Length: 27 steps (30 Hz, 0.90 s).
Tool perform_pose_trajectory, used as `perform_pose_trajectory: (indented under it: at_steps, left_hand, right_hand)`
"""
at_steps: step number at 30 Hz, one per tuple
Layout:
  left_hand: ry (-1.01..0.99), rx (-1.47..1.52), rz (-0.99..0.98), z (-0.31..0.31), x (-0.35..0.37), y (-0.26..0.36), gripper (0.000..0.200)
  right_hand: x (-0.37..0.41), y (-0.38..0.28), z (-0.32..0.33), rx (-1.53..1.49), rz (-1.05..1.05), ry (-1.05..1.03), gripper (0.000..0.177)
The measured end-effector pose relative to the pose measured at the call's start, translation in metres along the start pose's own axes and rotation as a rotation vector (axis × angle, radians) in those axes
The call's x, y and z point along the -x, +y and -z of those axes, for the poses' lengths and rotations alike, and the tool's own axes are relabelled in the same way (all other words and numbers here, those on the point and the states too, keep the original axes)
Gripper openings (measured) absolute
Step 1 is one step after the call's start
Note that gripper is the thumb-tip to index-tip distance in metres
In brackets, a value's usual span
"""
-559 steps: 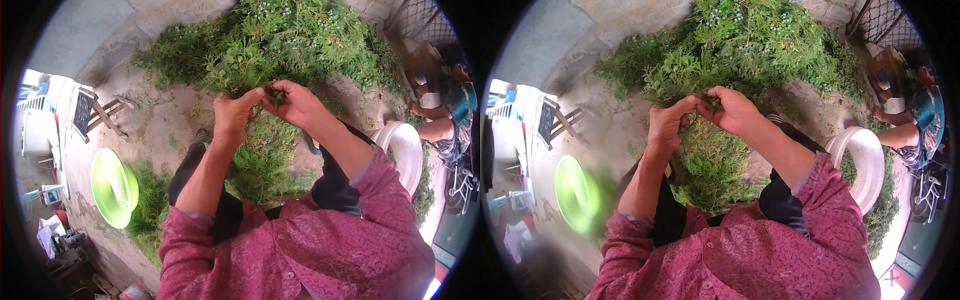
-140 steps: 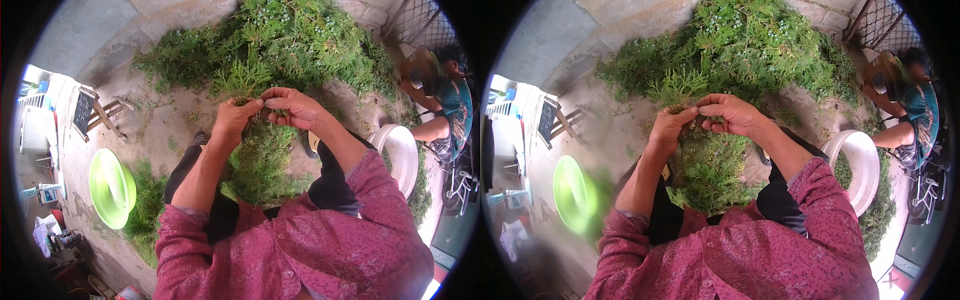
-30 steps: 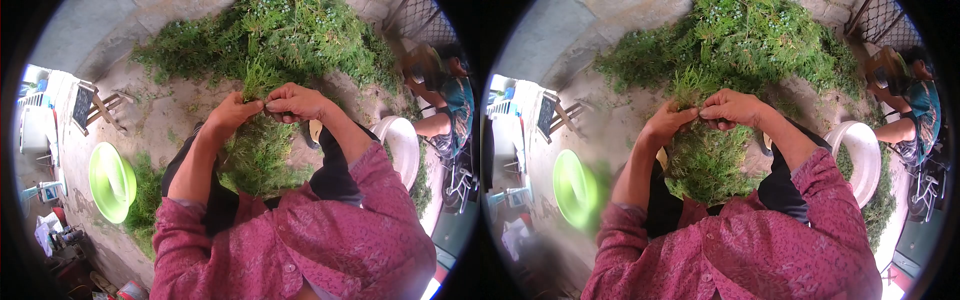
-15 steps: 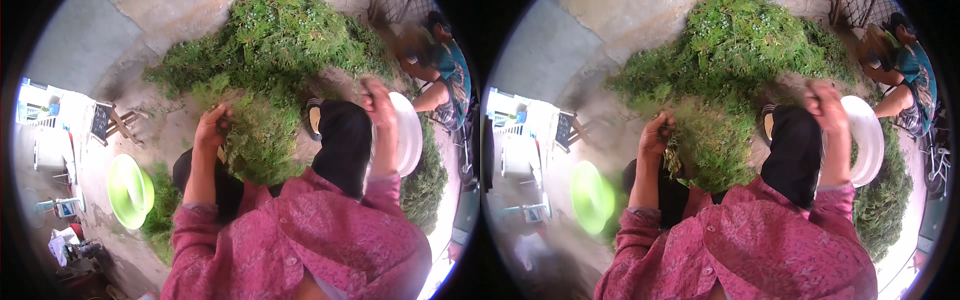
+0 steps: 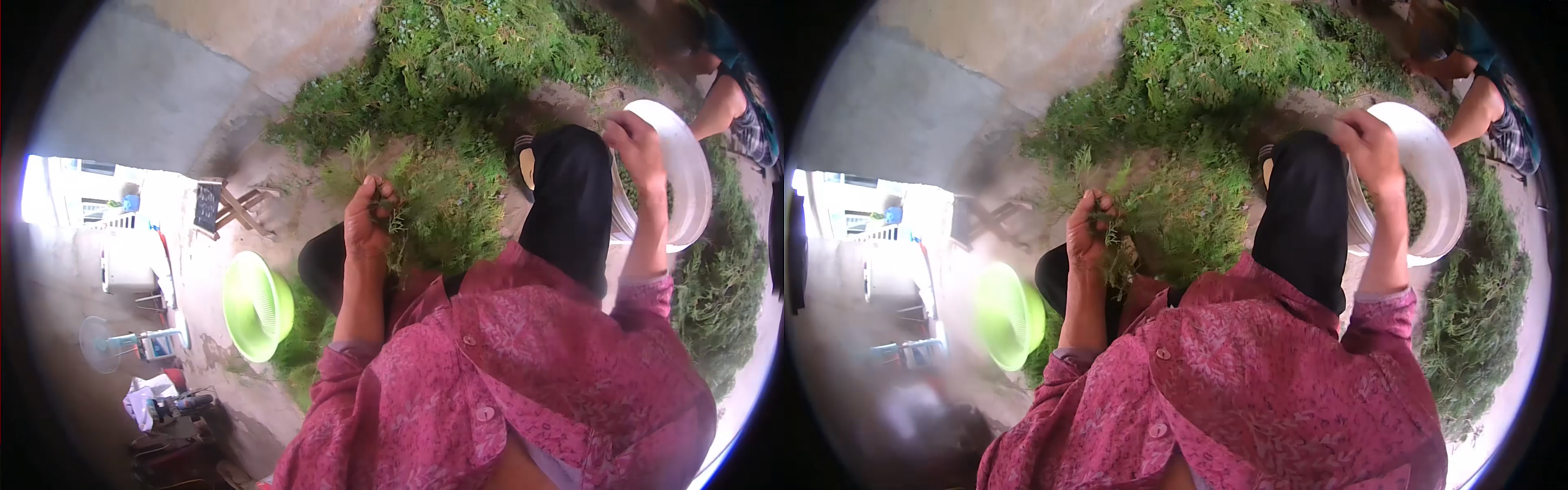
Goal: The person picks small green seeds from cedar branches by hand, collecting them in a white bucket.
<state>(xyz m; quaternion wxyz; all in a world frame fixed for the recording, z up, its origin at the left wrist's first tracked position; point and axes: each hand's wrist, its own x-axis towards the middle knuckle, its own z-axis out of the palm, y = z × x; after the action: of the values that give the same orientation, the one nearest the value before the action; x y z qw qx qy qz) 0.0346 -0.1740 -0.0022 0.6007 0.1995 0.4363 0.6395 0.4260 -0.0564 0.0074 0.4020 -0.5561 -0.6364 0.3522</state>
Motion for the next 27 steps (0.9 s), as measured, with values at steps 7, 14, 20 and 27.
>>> perform_pose_trajectory:
  at_steps: [7, 14, 20, 27]
  left_hand:
    - [0.002, -0.043, -0.081, -0.033, 0.025, -0.004, 0.013]
    - [0.010, -0.077, -0.126, -0.043, 0.028, -0.014, 0.006]
    - [0.293, -0.340, -0.173, -0.031, 0.020, -0.026, 0.016]
    - [0.437, -0.433, -0.094, -0.010, 0.010, -0.028, 0.016]
  right_hand:
    - [0.039, -0.078, -0.145, -0.413, 0.424, -0.576, 0.017]
    - [0.052, -0.068, -0.181, -0.127, 0.409, -0.572, 0.025]
    - [0.054, -0.062, -0.196, -0.232, 0.292, -0.706, 0.020]
    - [0.047, -0.063, -0.186, -0.944, -0.250, -1.033, 0.013]
